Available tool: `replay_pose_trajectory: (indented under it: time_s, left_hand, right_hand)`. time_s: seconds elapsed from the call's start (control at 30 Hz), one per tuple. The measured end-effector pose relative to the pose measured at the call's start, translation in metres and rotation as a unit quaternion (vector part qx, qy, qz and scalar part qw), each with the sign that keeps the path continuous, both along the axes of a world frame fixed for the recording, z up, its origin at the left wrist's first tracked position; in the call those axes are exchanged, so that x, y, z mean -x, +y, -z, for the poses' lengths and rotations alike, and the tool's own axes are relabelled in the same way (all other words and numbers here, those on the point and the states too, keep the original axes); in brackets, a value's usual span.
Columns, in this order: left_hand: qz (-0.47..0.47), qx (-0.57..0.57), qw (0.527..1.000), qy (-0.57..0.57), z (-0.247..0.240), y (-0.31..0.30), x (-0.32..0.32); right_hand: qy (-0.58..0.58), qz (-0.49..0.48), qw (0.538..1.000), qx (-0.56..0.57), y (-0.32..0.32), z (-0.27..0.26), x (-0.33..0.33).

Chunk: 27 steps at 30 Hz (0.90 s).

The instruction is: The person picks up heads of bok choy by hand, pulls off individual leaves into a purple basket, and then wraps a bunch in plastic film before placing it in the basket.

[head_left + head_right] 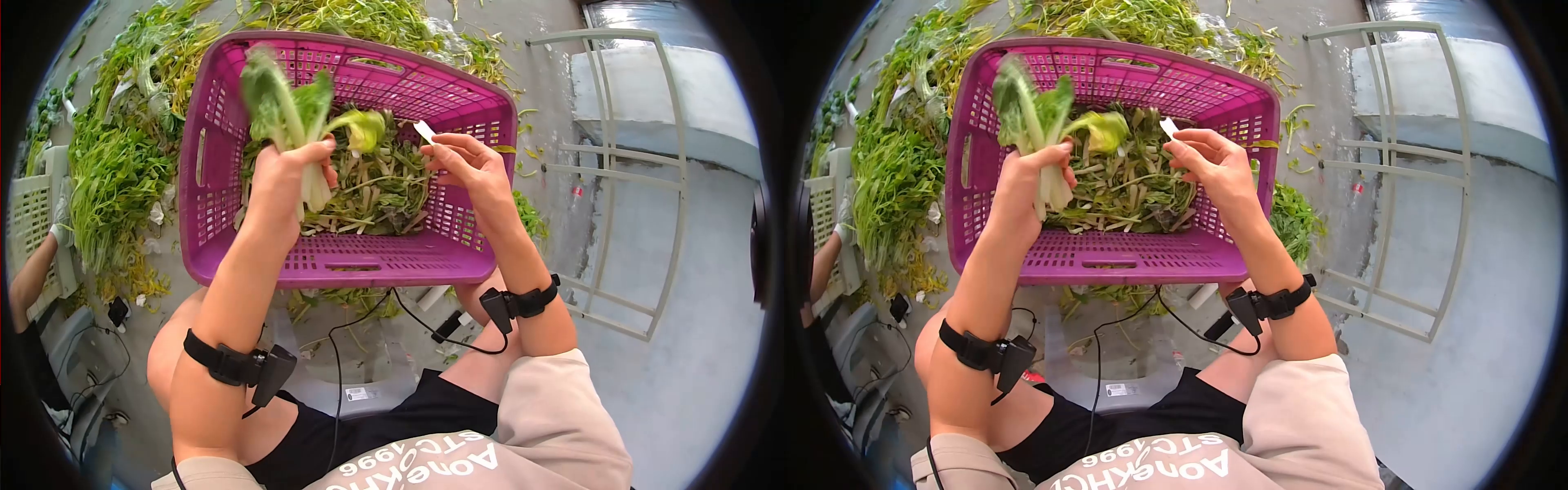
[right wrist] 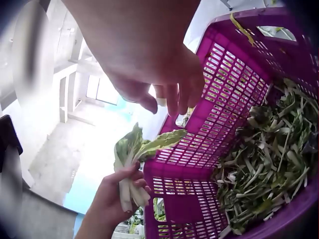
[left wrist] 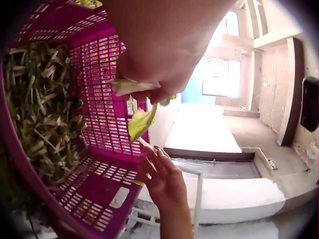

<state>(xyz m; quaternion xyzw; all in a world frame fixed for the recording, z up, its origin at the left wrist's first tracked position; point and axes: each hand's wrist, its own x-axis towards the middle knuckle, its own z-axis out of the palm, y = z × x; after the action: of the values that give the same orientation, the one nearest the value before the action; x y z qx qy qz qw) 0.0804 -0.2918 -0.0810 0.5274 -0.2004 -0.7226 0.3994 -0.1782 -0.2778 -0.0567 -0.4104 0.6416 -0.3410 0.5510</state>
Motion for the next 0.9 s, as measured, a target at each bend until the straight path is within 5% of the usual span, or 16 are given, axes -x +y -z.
replay_pose_trajectory:
  time_s: [0.17, 0.33, 0.67, 0.73, 0.8, 0.9]
  left_hand:
    - [-0.023, -0.064, 0.984, 0.163, 0.014, 0.005, 0.001]
    - [-0.033, -0.038, 0.985, 0.163, 0.005, 0.008, 0.005]
    - [-0.029, 0.002, 0.993, 0.115, 0.002, 0.004, 0.003]
    - [-0.039, 0.014, 0.993, 0.108, -0.005, 0.0, 0.001]
    - [-0.047, 0.017, 0.994, 0.099, -0.009, -0.003, -0.002]
    - [-0.058, 0.034, 0.992, 0.11, -0.011, -0.004, -0.006]
  right_hand:
    - [-0.029, -0.039, 0.999, 0.002, 0.002, 0.005, 0.001]
    - [-0.134, -0.013, 0.991, 0.01, 0.006, 0.003, -0.008]
    - [-0.125, -0.055, 0.987, -0.087, 0.005, 0.002, -0.01]
    - [-0.17, -0.04, 0.982, -0.074, 0.001, 0.0, -0.004]
    - [-0.342, 0.078, 0.933, 0.078, -0.007, -0.029, -0.02]
    - [-0.31, 0.026, 0.948, 0.07, -0.015, -0.034, -0.01]
